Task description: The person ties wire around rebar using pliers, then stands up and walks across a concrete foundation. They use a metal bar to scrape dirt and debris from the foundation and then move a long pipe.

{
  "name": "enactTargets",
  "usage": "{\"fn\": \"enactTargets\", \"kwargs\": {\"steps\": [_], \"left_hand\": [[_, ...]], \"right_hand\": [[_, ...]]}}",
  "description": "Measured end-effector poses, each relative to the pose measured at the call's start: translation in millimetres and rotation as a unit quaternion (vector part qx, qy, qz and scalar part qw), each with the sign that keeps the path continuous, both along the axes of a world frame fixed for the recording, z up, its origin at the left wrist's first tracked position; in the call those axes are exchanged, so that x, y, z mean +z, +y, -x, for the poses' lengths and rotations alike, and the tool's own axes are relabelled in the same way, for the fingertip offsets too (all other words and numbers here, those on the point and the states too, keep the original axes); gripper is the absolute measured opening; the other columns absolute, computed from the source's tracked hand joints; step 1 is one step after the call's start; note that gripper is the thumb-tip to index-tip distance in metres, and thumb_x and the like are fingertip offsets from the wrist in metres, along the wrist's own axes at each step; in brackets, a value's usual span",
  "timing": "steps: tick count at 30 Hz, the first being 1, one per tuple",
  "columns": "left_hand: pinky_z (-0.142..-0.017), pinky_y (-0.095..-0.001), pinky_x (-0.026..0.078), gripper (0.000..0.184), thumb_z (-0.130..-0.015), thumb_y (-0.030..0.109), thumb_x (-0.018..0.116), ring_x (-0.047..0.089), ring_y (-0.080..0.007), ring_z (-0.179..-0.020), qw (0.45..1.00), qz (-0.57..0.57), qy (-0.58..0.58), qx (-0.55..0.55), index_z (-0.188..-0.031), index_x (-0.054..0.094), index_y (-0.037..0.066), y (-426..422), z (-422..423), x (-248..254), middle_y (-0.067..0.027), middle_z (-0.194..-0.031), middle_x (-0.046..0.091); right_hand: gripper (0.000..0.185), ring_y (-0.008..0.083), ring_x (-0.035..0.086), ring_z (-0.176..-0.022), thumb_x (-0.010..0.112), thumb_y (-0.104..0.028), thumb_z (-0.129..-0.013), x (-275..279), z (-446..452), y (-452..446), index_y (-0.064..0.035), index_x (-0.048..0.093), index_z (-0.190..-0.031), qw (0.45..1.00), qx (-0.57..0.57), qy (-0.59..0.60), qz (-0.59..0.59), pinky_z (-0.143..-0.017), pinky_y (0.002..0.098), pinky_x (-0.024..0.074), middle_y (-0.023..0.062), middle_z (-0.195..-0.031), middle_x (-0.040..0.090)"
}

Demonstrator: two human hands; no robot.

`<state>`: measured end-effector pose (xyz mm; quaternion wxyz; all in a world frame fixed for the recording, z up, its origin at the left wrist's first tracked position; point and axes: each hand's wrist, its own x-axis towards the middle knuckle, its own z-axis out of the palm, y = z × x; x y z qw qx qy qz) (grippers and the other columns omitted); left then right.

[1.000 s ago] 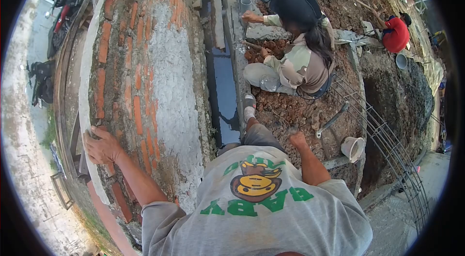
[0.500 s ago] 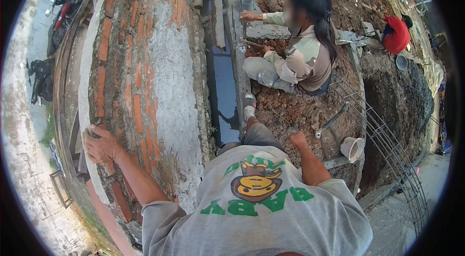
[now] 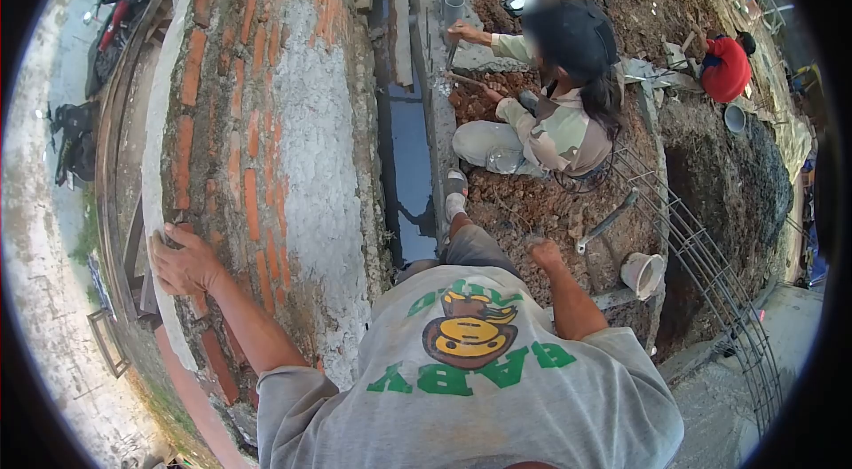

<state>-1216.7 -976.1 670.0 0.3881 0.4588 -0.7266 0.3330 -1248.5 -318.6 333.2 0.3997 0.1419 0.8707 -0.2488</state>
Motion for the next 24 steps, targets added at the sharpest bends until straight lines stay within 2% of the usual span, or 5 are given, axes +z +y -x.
{"fn": "enactTargets", "kwargs": {"steps": [5,9,14,17,24], "left_hand": [[-0.085,-0.0359,0.041,0.035,-0.091,0.048,0.051,0.063,-0.0162,-0.099,1.000,-0.014,-0.001,0.003,-0.105,0.065,0.019,4,2,3,0.0037,-0.107,0.068],[-0.085,-0.0363,0.041,0.035,-0.091,0.048,0.050,0.063,-0.0167,-0.100,1.000,-0.023,0.009,-0.002,-0.105,0.065,0.019,3,2,3,0.0030,-0.107,0.068],[-0.085,-0.0370,0.041,0.036,-0.092,0.048,0.050,0.064,-0.0171,-0.098,1.000,-0.017,0.006,0.003,-0.105,0.065,0.019,5,2,3,0.0024,-0.106,0.068],[-0.085,-0.0373,0.041,0.036,-0.092,0.048,0.050,0.063,-0.0170,-0.098,1.000,-0.009,0.002,-0.001,-0.104,0.065,0.019,1,1,1,0.0027,-0.106,0.068],[-0.085,-0.0372,0.041,0.036,-0.091,0.048,0.050,0.063,-0.0161,-0.099,1.000,-0.018,0.001,0.009,-0.105,0.065,0.019,2,2,2,0.0035,-0.106,0.068]], "right_hand": [[0.034,0.0343,0.059,-0.107,0.045,-0.019,-0.083,1,2,-1,0.0025,0.069,-0.094,0.998,-0.056,0.032,-0.014,-0.093,0.0385,0.0456,0.0223,-0.113,0.063],[0.028,0.0329,0.062,-0.101,0.049,-0.016,-0.081,-4,3,5,0.0001,0.070,-0.089,0.995,0.089,0.050,-0.014,-0.087,0.0392,0.0497,0.0193,-0.101,0.067],[0.023,0.0308,0.064,-0.097,0.051,-0.014,-0.079,-15,0,11,-0.0027,0.071,-0.083,0.992,0.086,0.089,0.007,-0.081,0.0401,0.0524,0.0175,-0.091,0.069],[0.022,0.0312,0.064,-0.096,0.052,-0.014,-0.079,-13,1,11,-0.0034,0.071,-0.083,0.985,0.149,0.085,-0.022,-0.080,0.0403,0.0524,0.0182,-0.092,0.069],[0.023,0.0316,0.064,-0.097,0.053,-0.015,-0.079,-20,-1,13,-0.0039,0.072,-0.086,0.992,0.099,0.079,0.005,-0.082,0.0396,0.0521,0.0187,-0.095,0.069]]}}
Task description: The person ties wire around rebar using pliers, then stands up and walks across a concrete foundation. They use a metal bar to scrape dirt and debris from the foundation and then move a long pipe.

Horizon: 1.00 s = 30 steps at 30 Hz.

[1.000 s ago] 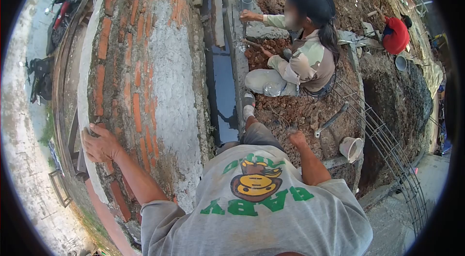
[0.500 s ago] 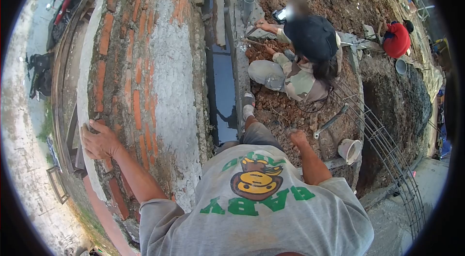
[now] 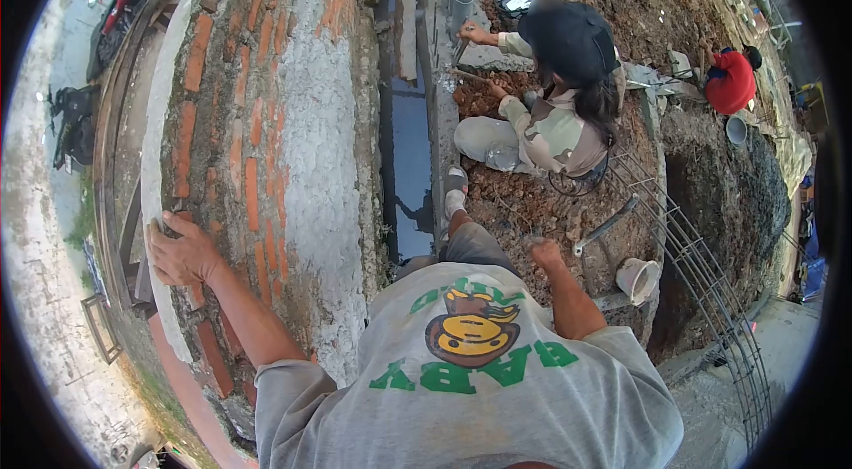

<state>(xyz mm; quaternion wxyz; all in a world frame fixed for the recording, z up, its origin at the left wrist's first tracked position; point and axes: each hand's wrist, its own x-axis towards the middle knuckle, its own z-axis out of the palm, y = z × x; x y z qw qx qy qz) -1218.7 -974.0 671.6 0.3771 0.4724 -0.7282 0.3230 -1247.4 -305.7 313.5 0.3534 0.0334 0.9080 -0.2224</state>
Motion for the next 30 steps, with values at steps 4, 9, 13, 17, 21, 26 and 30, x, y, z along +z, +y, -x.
{"fn": "enactTargets", "kwargs": {"steps": [4,9,13,17,21,26,30], "left_hand": [[-0.085,-0.0371,0.041,0.035,-0.091,0.048,0.051,0.063,-0.0154,-0.099,1.000,0.012,-0.004,-0.002,-0.104,0.065,0.019,-3,-2,-2,0.0043,-0.106,0.068],[-0.085,-0.0370,0.041,0.035,-0.091,0.048,0.052,0.063,-0.0151,-0.099,1.000,0.014,0.003,-0.003,-0.103,0.066,0.019,0,-1,0,0.0048,-0.106,0.068],[-0.084,-0.0372,0.041,0.034,-0.090,0.047,0.052,0.063,-0.0155,-0.098,1.000,0.017,0.005,-0.008,-0.103,0.066,0.018,0,0,0,0.0041,-0.104,0.069],[-0.084,-0.0374,0.041,0.033,-0.090,0.046,0.054,0.064,-0.0160,-0.097,1.000,0.021,0.005,-0.014,-0.102,0.066,0.019,-1,0,1,0.0034,-0.103,0.069],[-0.083,-0.0367,0.041,0.032,-0.089,0.046,0.054,0.064,-0.0161,-0.096,1.000,0.024,0.013,-0.014,-0.101,0.067,0.019,-1,1,1,0.0033,-0.103,0.069],[-0.083,-0.0352,0.040,0.031,-0.089,0.045,0.055,0.064,-0.0162,-0.094,0.999,0.028,0.013,-0.011,-0.100,0.067,0.019,-1,1,1,0.0034,-0.103,0.069],[-0.083,-0.0351,0.040,0.031,-0.089,0.045,0.055,0.064,-0.0162,-0.094,1.000,0.020,0.017,-0.013,-0.101,0.067,0.019,0,2,1,0.0032,-0.103,0.069]], "right_hand": [[0.025,0.0312,0.064,-0.099,0.051,-0.016,-0.081,23,7,-8,-0.0041,0.072,-0.088,0.999,-0.010,-0.028,-0.019,-0.084,0.0399,0.0511,0.0176,-0.098,0.069],[0.027,0.0313,0.063,-0.101,0.049,-0.018,-0.082,31,10,-13,-0.0058,0.072,-0.090,0.998,-0.036,-0.047,-0.018,-0.087,0.0401,0.0501,0.0175,-0.102,0.068],[0.027,0.0319,0.062,-0.102,0.050,-0.019,-0.082,39,15,-17,-0.0053,0.071,-0.091,0.997,-0.043,-0.059,-0.024,-0.088,0.0400,0.0499,0.0186,-0.104,0.067],[0.026,0.0329,0.062,-0.103,0.051,-0.019,-0.081,49,20,-19,-0.0052,0.071,-0.092,0.997,-0.012,-0.075,-0.024,-0.088,0.0398,0.0502,0.0188,-0.104,0.067],[0.025,0.0327,0.062,-0.102,0.053,-0.017,-0.081,30,22,-14,-0.0044,0.071,-0.091,0.999,-0.010,-0.049,-0.018,-0.087,0.0397,0.0507,0.0177,-0.103,0.067],[0.026,0.0322,0.061,-0.105,0.052,-0.016,-0.082,58,31,-29,-0.0024,0.070,-0.094,0.996,0.040,-0.055,-0.056,-0.090,0.0394,0.0494,0.0186,-0.107,0.066],[0.031,0.0330,0.059,-0.109,0.052,-0.023,-0.084,63,31,-36,-0.0022,0.068,-0.101,0.996,-0.039,-0.067,-0.036,-0.095,0.0380,0.0460,0.0209,-0.112,0.064]]}}
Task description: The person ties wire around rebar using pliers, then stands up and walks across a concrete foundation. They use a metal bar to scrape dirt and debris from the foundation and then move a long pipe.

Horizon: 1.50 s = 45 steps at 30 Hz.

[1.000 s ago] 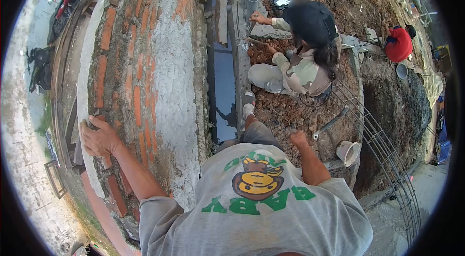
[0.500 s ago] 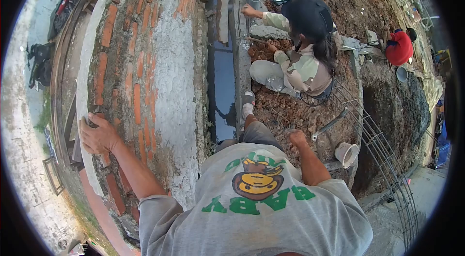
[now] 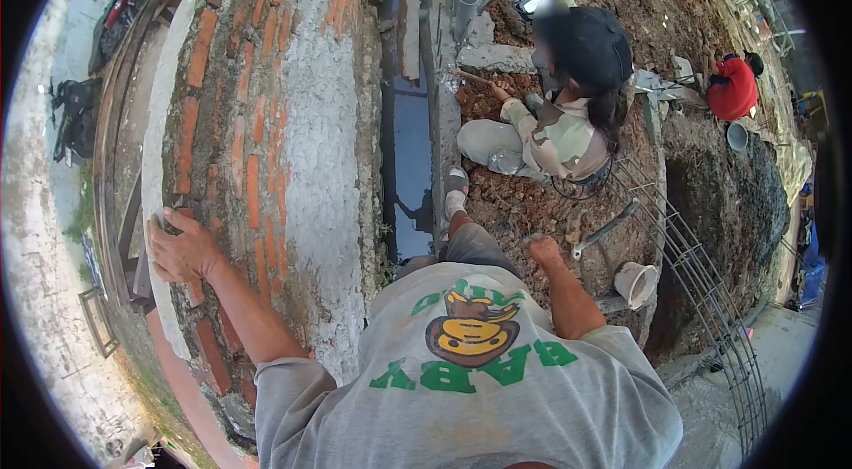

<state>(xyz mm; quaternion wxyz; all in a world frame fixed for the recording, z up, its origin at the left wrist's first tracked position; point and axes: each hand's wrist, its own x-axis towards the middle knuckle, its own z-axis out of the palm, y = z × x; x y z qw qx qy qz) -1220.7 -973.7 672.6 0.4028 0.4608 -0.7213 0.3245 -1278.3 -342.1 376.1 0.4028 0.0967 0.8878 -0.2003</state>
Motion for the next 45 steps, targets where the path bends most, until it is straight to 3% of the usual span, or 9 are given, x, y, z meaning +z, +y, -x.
{"fn": "enactTargets", "kwargs": {"steps": [5,18,25,29,31,34,41,43,45], "left_hand": [[-0.083,-0.0359,0.041,0.033,-0.089,0.046,0.053,0.065,-0.0163,-0.094,1.000,-0.002,-0.002,0.001,-0.101,0.067,0.019,1,0,1,0.0032,-0.103,0.069],[-0.087,-0.0380,0.040,0.035,-0.091,0.047,0.051,0.063,-0.0165,-0.100,1.000,-0.019,-0.003,0.003,-0.104,0.066,0.018,-1,-2,-2,0.0027,-0.106,0.068],[-0.087,-0.0385,0.040,0.035,-0.091,0.047,0.051,0.063,-0.0170,-0.099,1.000,-0.021,-0.008,0.008,-0.105,0.065,0.018,-1,-2,-2,0.0024,-0.106,0.068],[-0.087,-0.0386,0.040,0.035,-0.090,0.048,0.051,0.063,-0.0171,-0.099,1.000,-0.013,-0.004,0.000,-0.104,0.065,0.019,-3,-3,-3,0.0027,-0.106,0.068],[-0.087,-0.0388,0.040,0.035,-0.090,0.048,0.051,0.063,-0.0170,-0.099,1.000,-0.015,-0.006,0.002,-0.104,0.065,0.019,-3,-3,-3,0.0030,-0.106,0.068],[-0.088,-0.0391,0.040,0.035,-0.091,0.048,0.051,0.063,-0.0167,-0.100,1.000,-0.017,-0.006,0.003,-0.105,0.065,0.019,-4,-4,-4,0.0033,-0.107,0.068],[-0.089,-0.0391,0.038,0.035,-0.091,0.048,0.050,0.061,-0.0155,-0.103,1.000,-0.027,-0.005,0.008,-0.105,0.064,0.019,-6,-4,-5,0.0044,-0.109,0.067],[-0.090,-0.0390,0.038,0.036,-0.091,0.048,0.050,0.061,-0.0154,-0.104,1.000,-0.028,-0.005,0.009,-0.105,0.064,0.019,-5,-4,-5,0.0045,-0.109,0.067],[-0.090,-0.0390,0.038,0.036,-0.091,0.049,0.050,0.061,-0.0152,-0.104,1.000,-0.028,-0.005,0.011,-0.105,0.065,0.019,-4,-3,-5,0.0047,-0.110,0.067]], "right_hand": [[0.037,0.0331,0.057,-0.111,0.051,-0.031,-0.085,3,-1,-1,-0.0047,0.067,-0.106,1.000,-0.009,-0.008,-0.019,-0.095,0.0381,0.0451,0.0217,-0.115,0.062],[0.030,0.0295,0.060,-0.110,0.049,-0.019,-0.086,62,5,-25,-0.0035,0.069,-0.101,0.998,0.050,-0.012,-0.036,-0.097,0.0361,0.0454,0.0187,-0.113,0.064],[0.029,0.0300,0.060,-0.109,0.050,-0.017,-0.083,8,-5,0,-0.0030,0.070,-0.099,0.998,0.062,0.006,-0.005,-0.097,0.0357,0.0447,0.0182,-0.110,0.066],[0.029,0.0303,0.060,-0.108,0.049,-0.017,-0.083,46,0,-18,-0.0025,0.070,-0.098,0.992,0.111,0.017,-0.055,-0.096,0.0361,0.0451,0.0193,-0.108,0.066],[0.030,0.0306,0.060,-0.108,0.048,-0.017,-0.084,25,-1,-11,-0.0021,0.070,-0.097,0.998,-0.060,-0.010,0.007,-0.096,0.0361,0.0449,0.0199,-0.107,0.066],[0.031,0.0310,0.060,-0.108,0.047,-0.018,-0.084,11,-2,-2,-0.0016,0.070,-0.098,0.994,0.106,0.014,-0.029,-0.096,0.0364,0.0450,0.0197,-0.106,0.066],[0.029,0.0302,0.062,-0.105,0.049,-0.018,-0.082,-2,-5,-4,-0.0028,0.071,-0.094,0.999,-0.035,0.039,0.006,-0.095,0.0363,0.0455,0.0187,-0.101,0.068],[0.027,0.0282,0.062,-0.104,0.053,-0.019,-0.080,3,-1,-4,-0.0040,0.072,-0.093,0.966,0.244,0.020,-0.079,-0.094,0.0365,0.0466,0.0179,-0.100,0.068],[0.026,0.0283,0.063,-0.104,0.055,-0.019,-0.079,-7,-4,1,-0.0042,0.072,-0.092,0.983,0.180,0.016,-0.042,-0.093,0.0365,0.0472,0.0175,-0.100,0.069]]}}
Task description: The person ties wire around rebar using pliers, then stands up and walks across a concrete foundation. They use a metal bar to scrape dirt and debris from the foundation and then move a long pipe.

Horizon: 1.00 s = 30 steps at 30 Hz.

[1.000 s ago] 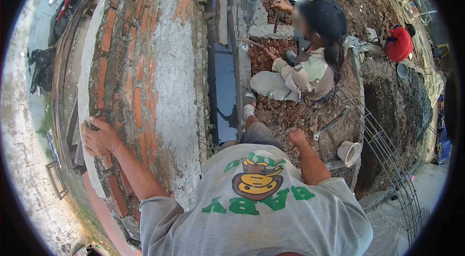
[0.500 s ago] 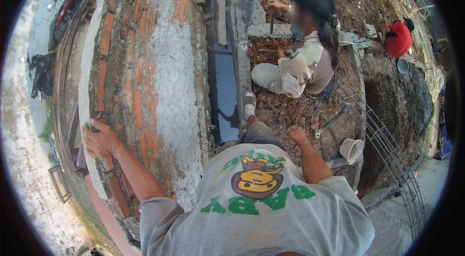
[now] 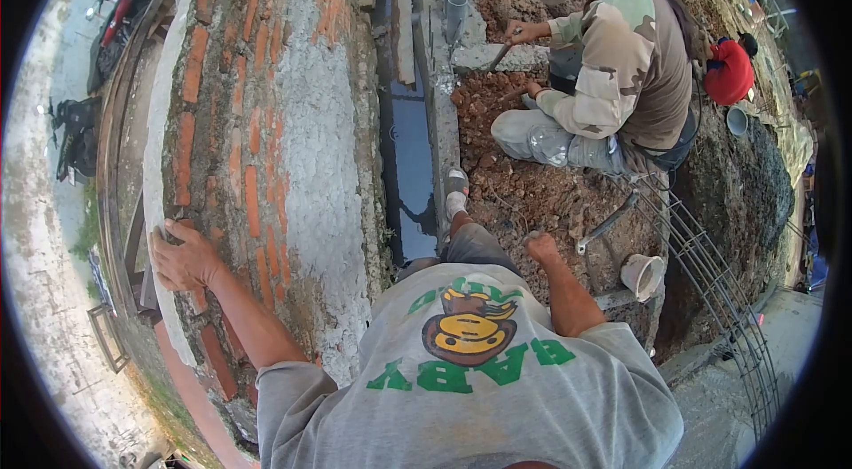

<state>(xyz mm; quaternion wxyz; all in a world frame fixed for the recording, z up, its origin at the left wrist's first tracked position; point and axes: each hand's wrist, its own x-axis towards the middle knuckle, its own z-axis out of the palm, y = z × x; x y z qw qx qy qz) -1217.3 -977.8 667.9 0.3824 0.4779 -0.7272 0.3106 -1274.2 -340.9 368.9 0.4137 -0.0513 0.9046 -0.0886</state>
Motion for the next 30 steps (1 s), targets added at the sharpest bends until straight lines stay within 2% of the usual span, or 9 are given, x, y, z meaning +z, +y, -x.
{"fn": "enactTargets", "kwargs": {"steps": [2,5,9,14,21,24,25,27,30], "left_hand": [[-0.090,-0.0390,0.038,0.035,-0.091,0.048,0.050,0.061,-0.0154,-0.104,1.000,-0.004,0.001,0.000,-0.106,0.064,0.019,2,1,2,0.0046,-0.109,0.067],[-0.090,-0.0392,0.038,0.035,-0.090,0.048,0.051,0.061,-0.0157,-0.103,1.000,-0.008,0.004,-0.002,-0.106,0.064,0.020,2,0,2,0.0043,-0.109,0.067],[-0.089,-0.0390,0.039,0.034,-0.090,0.047,0.052,0.062,-0.0160,-0.102,1.000,0.004,0.002,-0.004,-0.106,0.064,0.020,1,1,1,0.0042,-0.108,0.067],[-0.089,-0.0385,0.039,0.034,-0.090,0.047,0.052,0.062,-0.0157,-0.101,1.000,0.006,-0.001,-0.001,-0.106,0.065,0.020,2,1,2,0.0049,-0.108,0.068],[-0.089,-0.0383,0.039,0.035,-0.090,0.048,0.052,0.062,-0.0159,-0.102,1.000,0.010,-0.002,-0.007,-0.106,0.066,0.020,0,1,2,0.0048,-0.108,0.068],[-0.090,-0.0388,0.039,0.036,-0.090,0.048,0.051,0.062,-0.0158,-0.103,1.000,-0.002,0.004,-0.013,-0.105,0.066,0.019,4,-1,1,0.0042,-0.108,0.068],[-0.090,-0.0393,0.039,0.036,-0.090,0.048,0.051,0.061,-0.0157,-0.104,1.000,-0.012,0.009,-0.010,-0.105,0.066,0.019,4,0,1,0.0038,-0.109,0.067],[-0.091,-0.0397,0.038,0.036,-0.090,0.048,0.051,0.061,-0.0155,-0.105,1.000,-0.016,0.016,-0.004,-0.104,0.067,0.019,0,1,2,0.0035,-0.109,0.067],[-0.090,-0.0392,0.039,0.035,-0.090,0.048,0.051,0.061,-0.0158,-0.105,1.000,-0.010,0.011,-0.003,-0.104,0.067,0.019,-3,-2,1,0.0032,-0.109,0.067]], "right_hand": [[0.025,0.0283,0.063,-0.104,0.057,-0.020,-0.078,-9,-3,4,-0.0045,0.072,-0.091,0.997,-0.066,-0.009,0.038,-0.092,0.0366,0.0478,0.0171,-0.100,0.069],[0.024,0.0287,0.063,-0.104,0.061,-0.021,-0.077,-16,-3,8,-0.0040,0.072,-0.089,0.999,-0.033,0.007,0.018,-0.092,0.0370,0.0481,0.0173,-0.099,0.069],[0.026,0.0298,0.062,-0.104,0.064,-0.024,-0.077,-34,-8,16,-0.0034,0.071,-0.090,0.993,-0.105,-0.005,0.052,-0.092,0.0378,0.0483,0.0180,-0.099,0.069],[0.029,0.0311,0.062,-0.105,0.065,-0.026,-0.077,-3,-6,9,-0.0035,0.070,-0.093,0.977,-0.192,0.010,0.091,-0.091,0.0382,0.0489,0.0190,-0.098,0.068],[0.027,0.0285,0.060,-0.108,0.065,-0.024,-0.075,-12,14,10,-0.0092,0.071,-0.096,0.981,-0.175,-0.006,0.084,-0.089,0.0381,0.0497,0.0165,-0.110,0.065],[0.019,0.0226,0.066,-0.081,0.057,-0.019,-0.083,15,38,-20,-0.0069,0.067,-0.094,0.925,-0.328,-0.026,0.191,-0.069,0.0357,0.0518,0.0126,-0.091,0.068],[0.018,0.0205,0.066,-0.069,0.055,-0.018,-0.085,59,59,-45,-0.0059,0.066,-0.093,0.878,-0.422,-0.048,0.222,-0.061,0.0343,0.0509,0.0100,-0.082,0.068],[0.017,0.0174,0.059,-0.053,0.051,-0.018,-0.088,91,88,-65,-0.0050,0.063,-0.091,0.869,-0.423,-0.017,0.256,-0.051,0.0323,0.0456,0.0058,-0.067,0.064],[0.016,0.0188,0.060,-0.056,0.052,-0.015,-0.087,89,142,-69,-0.0039,0.063,-0.091,0.822,-0.505,0.021,0.261,-0.052,0.0343,0.0464,0.0078,-0.068,0.063]]}}
